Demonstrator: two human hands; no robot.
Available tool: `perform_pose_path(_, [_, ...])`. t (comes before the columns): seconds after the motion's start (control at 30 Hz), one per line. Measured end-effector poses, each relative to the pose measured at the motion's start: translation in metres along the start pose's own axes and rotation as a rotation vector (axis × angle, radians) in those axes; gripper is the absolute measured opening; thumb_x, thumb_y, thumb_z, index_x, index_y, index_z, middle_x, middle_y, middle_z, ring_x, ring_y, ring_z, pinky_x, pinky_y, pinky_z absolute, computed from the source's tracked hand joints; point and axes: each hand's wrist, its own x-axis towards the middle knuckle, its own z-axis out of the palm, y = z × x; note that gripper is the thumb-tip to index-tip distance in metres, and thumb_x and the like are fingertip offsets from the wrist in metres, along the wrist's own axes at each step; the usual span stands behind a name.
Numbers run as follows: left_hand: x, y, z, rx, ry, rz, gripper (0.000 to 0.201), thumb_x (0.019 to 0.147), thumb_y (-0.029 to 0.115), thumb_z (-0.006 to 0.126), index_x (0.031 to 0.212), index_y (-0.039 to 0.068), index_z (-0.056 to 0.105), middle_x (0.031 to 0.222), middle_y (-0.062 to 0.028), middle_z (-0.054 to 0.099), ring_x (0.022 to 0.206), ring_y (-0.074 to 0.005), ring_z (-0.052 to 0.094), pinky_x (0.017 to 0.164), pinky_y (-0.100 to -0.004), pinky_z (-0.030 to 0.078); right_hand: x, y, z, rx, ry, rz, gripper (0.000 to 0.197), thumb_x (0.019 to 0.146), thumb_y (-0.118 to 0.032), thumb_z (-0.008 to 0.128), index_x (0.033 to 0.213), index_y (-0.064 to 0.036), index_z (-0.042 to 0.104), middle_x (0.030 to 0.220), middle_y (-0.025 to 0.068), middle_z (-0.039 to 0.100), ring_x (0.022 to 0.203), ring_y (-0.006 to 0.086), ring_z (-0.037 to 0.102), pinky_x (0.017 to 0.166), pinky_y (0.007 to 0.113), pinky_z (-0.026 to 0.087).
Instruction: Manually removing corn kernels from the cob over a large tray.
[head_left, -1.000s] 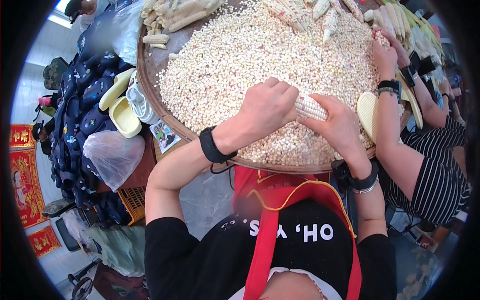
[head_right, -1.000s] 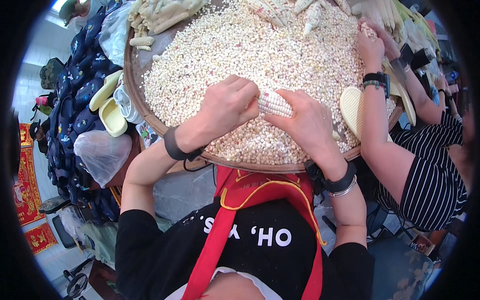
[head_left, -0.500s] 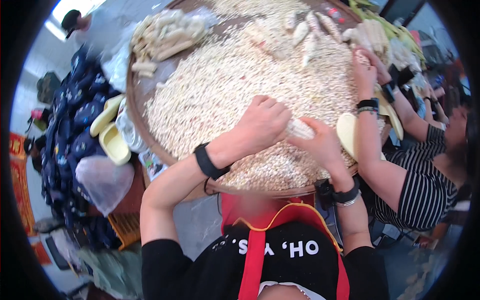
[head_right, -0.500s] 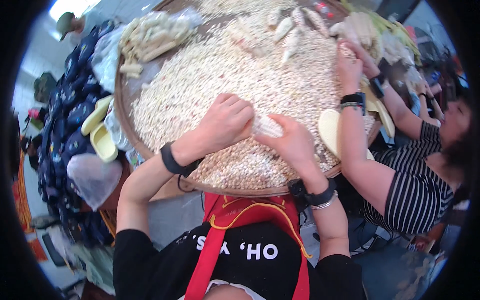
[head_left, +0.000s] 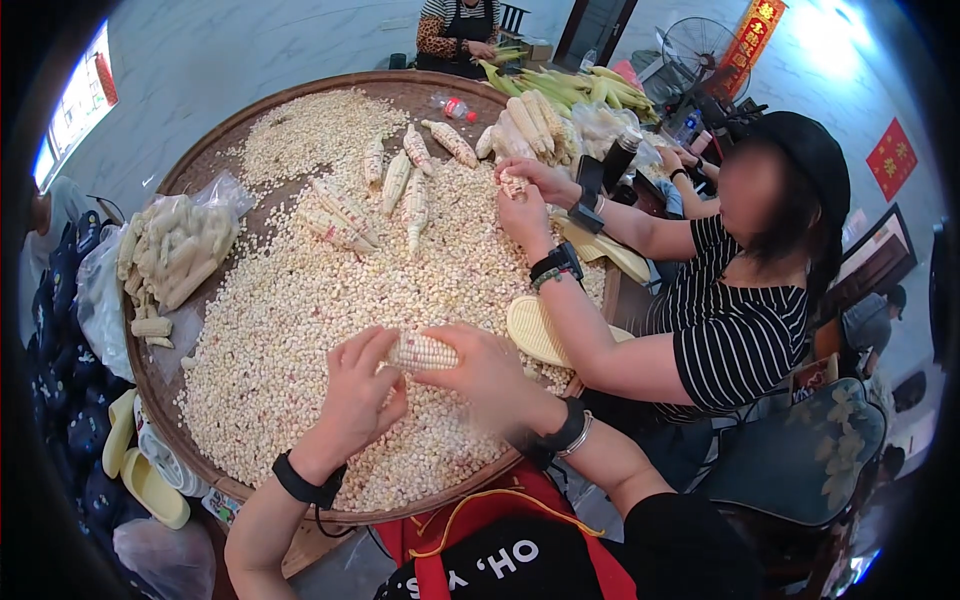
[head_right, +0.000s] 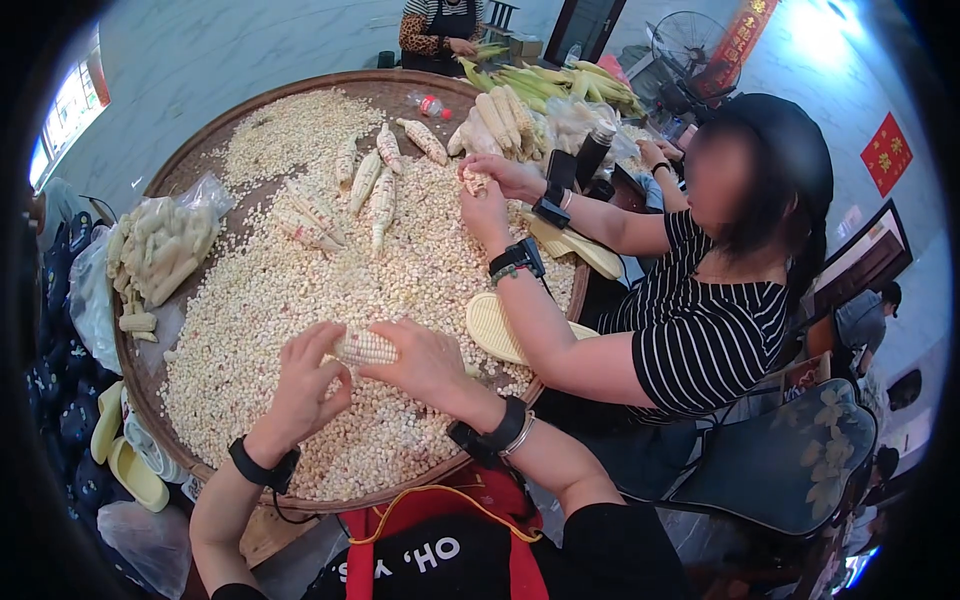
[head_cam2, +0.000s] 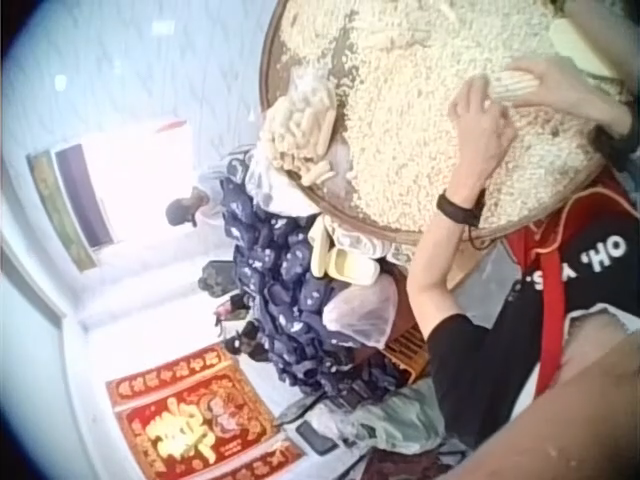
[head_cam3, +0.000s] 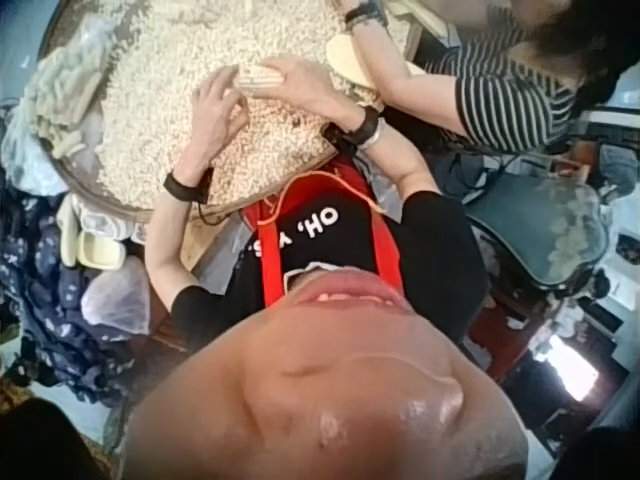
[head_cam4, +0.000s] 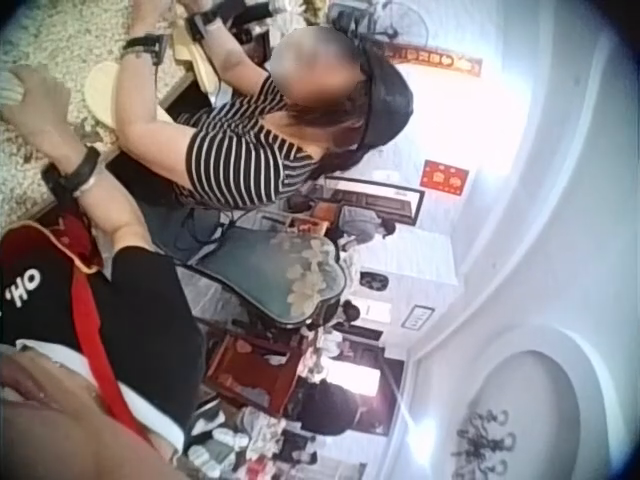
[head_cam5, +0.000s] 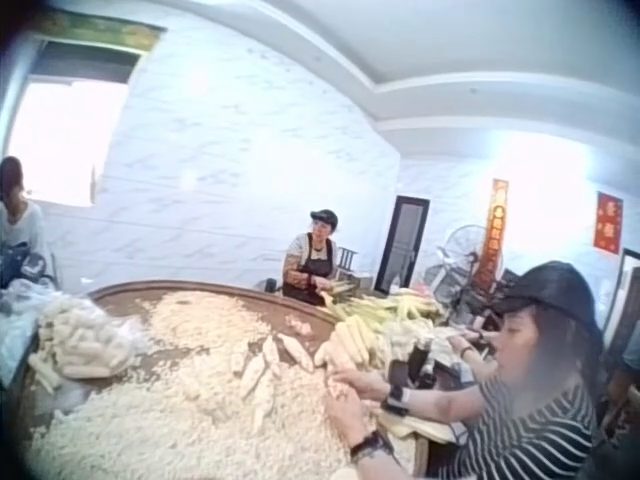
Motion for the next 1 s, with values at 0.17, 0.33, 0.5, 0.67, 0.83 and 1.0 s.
perform_pose_path(0.17, [0.003,-0.01,-0.016,0.107,0.099,-0.051,0.013,0.069,0.004,0.066,0.079,0.006,0.058,0.131,-0.0164,0.049,0.116,-0.0323,0.047,0.09,-0.0411,0.036,0.023,0.008,0.002,0.265,0.05,0.011,0.058,0.067,-0.038,0.078,0.112,-0.0046,0.061,0.105,0.0135,0.062,0.094,0.0267,0.062,0.083,0.034,0.048])
perform_pose_path(0.33, [0.004,-0.016,-0.031,-0.031,0.33,-0.151,0.016,0.077,-0.002,0.061,0.091,0.004,0.059,0.104,-0.0119,0.063,0.096,-0.0254,0.06,0.081,-0.0344,0.043,0.031,-0.005,0.001,0.638,0.037,0.036,0.054,0.064,-0.017,0.083,0.109,0.0004,0.059,0.101,0.0093,0.062,0.091,0.0164,0.059,0.082,0.028,0.046])
perform_pose_path(0.5, [-0.004,-0.02,-0.036,-0.305,0.302,-0.418,0.022,0.083,-0.003,0.057,0.105,0.001,0.058,0.098,-0.0107,0.063,0.091,-0.0153,0.061,0.07,-0.0264,0.048,0.028,-0.011,0.007,0.594,0.062,-0.024,0.052,0.067,-0.014,0.081,0.11,0.0009,0.058,0.101,0.0074,0.062,0.091,0.0136,0.058,0.082,0.027,0.046])
perform_pose_path(0.67, [0.008,-0.004,-0.033,-0.43,0.33,-0.262,0.046,0.079,0.004,0.066,0.121,0.006,0.05,0.116,-0.0113,0.052,0.088,-0.0188,0.058,0.074,-0.0283,0.048,0.016,-0.016,0.007,0.8,-0.116,0.1,0.05,0.074,-0.013,0.076,0.116,0.0016,0.053,0.098,0.0039,0.061,0.088,0.01,0.057,0.076,0.024,0.047])
perform_pose_path(0.83, [0.006,0.001,-0.033,-0.601,0.107,-0.333,0.053,0.074,0.006,0.073,0.122,0.006,0.051,0.117,-0.0079,0.052,0.089,-0.0166,0.056,0.076,-0.028,0.047,-0.01,-0.016,0.012,1.1,-0.297,0.329,0.05,0.078,-0.013,0.072,0.121,0.0002,0.049,0.099,0.0032,0.06,0.086,0.0085,0.057,0.073,0.023,0.047])
perform_pose_path(1.0, [0.002,0.0,-0.035,-0.438,0.043,-0.279,0.044,0.075,0.011,0.072,0.116,0.007,0.056,0.107,-0.0074,0.06,0.086,-0.0184,0.059,0.069,-0.0275,0.048,-0.024,-0.014,0.016,1.004,-0.341,0.219,0.053,0.076,-0.016,0.073,0.12,0.0011,0.049,0.1,0.0058,0.06,0.088,0.0114,0.058,0.075,0.025,0.047])
